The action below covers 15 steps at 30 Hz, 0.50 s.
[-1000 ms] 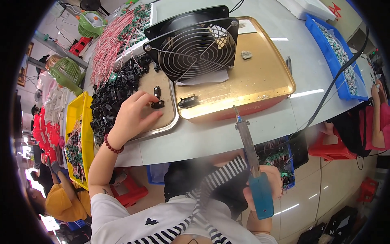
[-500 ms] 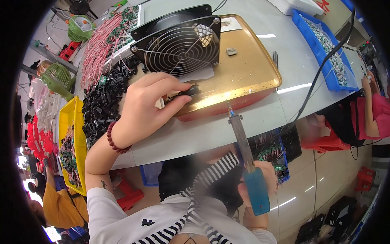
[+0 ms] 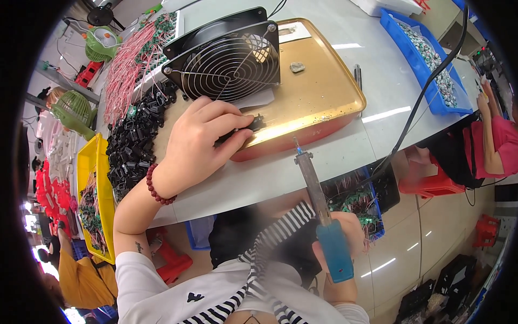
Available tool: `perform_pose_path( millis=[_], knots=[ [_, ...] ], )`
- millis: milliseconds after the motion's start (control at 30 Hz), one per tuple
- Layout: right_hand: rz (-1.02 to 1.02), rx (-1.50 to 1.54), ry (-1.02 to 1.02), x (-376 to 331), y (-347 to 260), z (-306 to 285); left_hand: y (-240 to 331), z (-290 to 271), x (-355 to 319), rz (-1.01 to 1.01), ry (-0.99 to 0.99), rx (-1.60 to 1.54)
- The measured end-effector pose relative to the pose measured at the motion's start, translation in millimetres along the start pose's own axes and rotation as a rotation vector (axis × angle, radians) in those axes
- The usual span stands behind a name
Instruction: The person prepares a soldering iron, picks up circuit boards with attached wires and plastic housings from trays, and solders the wires to the plastic components using the soldering iron.
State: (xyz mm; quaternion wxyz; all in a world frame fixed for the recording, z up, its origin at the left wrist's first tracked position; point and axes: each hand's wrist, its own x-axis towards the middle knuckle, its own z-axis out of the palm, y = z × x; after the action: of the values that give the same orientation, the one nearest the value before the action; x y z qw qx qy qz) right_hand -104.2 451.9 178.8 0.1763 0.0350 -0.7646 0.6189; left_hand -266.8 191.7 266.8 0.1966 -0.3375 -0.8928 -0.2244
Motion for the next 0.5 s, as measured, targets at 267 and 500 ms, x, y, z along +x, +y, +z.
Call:
perform_pose_path(
  millis=[267, 500],
  knots=[
    [0.042, -0.027, -0.027, -1, -1, 1, 6, -15, -9, 0.051, -0.013, 0.029],
    [0.028, -0.046, 0.048, -4, -1, -1, -70, -70, -16, -0.183, 0.253, 0.116]
  ],
)
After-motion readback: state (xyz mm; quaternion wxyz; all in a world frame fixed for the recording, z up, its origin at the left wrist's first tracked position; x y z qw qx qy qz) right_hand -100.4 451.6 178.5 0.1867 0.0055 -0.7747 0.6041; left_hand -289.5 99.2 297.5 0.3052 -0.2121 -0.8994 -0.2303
